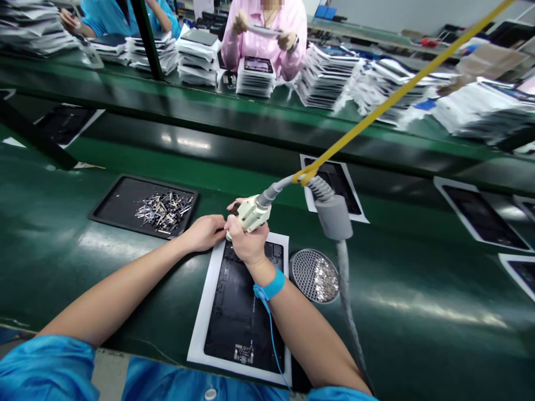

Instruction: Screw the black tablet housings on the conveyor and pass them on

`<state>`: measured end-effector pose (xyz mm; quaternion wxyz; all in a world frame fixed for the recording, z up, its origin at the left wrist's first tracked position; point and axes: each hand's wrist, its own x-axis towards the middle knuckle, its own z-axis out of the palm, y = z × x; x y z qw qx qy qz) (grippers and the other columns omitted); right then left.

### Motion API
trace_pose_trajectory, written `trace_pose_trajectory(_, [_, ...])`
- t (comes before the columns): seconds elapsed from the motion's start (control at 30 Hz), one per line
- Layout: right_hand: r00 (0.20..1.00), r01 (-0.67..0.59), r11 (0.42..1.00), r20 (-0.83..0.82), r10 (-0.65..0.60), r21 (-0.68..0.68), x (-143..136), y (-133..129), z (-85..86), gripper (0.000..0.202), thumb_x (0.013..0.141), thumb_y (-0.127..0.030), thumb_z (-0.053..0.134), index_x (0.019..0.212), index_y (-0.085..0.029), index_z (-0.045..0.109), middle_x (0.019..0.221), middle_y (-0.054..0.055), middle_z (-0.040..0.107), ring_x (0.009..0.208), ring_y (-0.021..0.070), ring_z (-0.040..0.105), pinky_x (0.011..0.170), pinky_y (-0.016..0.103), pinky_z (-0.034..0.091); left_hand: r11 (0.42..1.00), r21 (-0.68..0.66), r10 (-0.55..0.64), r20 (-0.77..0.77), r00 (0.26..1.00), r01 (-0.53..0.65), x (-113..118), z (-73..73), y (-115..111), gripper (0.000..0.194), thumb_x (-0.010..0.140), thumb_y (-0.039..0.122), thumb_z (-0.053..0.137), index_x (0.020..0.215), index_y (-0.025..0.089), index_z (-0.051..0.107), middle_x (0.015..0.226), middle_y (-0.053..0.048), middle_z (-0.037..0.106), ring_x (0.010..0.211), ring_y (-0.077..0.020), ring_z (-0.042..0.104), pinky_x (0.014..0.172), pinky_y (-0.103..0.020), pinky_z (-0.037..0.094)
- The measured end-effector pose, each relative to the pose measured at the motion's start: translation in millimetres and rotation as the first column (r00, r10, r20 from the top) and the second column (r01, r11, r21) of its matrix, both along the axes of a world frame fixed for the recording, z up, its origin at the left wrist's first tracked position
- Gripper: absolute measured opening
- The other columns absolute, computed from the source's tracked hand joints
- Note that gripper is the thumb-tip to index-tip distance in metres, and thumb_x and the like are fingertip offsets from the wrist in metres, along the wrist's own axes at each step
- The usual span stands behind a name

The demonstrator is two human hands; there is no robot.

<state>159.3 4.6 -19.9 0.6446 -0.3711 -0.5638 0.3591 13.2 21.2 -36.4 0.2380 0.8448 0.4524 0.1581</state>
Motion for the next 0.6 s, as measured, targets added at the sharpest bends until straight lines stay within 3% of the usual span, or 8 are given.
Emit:
trace_pose_trajectory(0.13, [1.0, -0.016, 1.0, -0.018, 0.016, -0.008, -1, 1, -2.6, 0.026, 0.089, -0.031, 0.066, 0.113, -0.026, 0.059, 0.094, 0.0, 0.068, 0.055, 0.0096, 0.063, 0.058, 0.028, 0.059, 1.0, -0.004, 0.001, 0.013, 1.0, 0.0, 1, 0.1, 0, 0.027, 0.098, 0.026, 0.051, 0.083, 0.019, 0.072, 0.081, -0.006, 0.068, 0.08, -0.0194, 0.064, 0.073, -0.027, 0.047])
trace_pose_trajectory(0.37, [0.998, -0.046, 0.998, -0.055, 0.044, -0.032, -5, 0, 0.1, 0.025, 0.087, -0.027, 0.067, 0.11, -0.025, 0.057, 0.077, -0.004, 0.065, 0.054, 0.012, 0.063, 0.055, 0.029, 0.057, 1.0, -0.009, 0.01, 0.027, 1.0, -0.009, 1, -2.1, 0, 0.025, 0.096, 0.025, 0.051, 0.083, 0.019, 0.071, 0.084, -0.006, 0.069, 0.083, -0.0197, 0.065, 0.075, -0.028, 0.048])
trace_pose_trajectory(0.6, [1.0, -0.009, 0.999, -0.007, 0.009, -0.039, 5, -1, 8.5, 0.029, 0.087, -0.029, 0.067, 0.114, -0.026, 0.057, 0.095, -0.001, 0.069, 0.058, 0.0109, 0.067, 0.055, 0.027, 0.06, 1.0, -0.006, -0.004, 0.021, 1.0, 0.004, -1, -0.8, 0, 0.026, 0.097, 0.026, 0.051, 0.087, 0.02, 0.074, 0.085, -0.005, 0.07, 0.084, -0.0192, 0.066, 0.078, -0.028, 0.05])
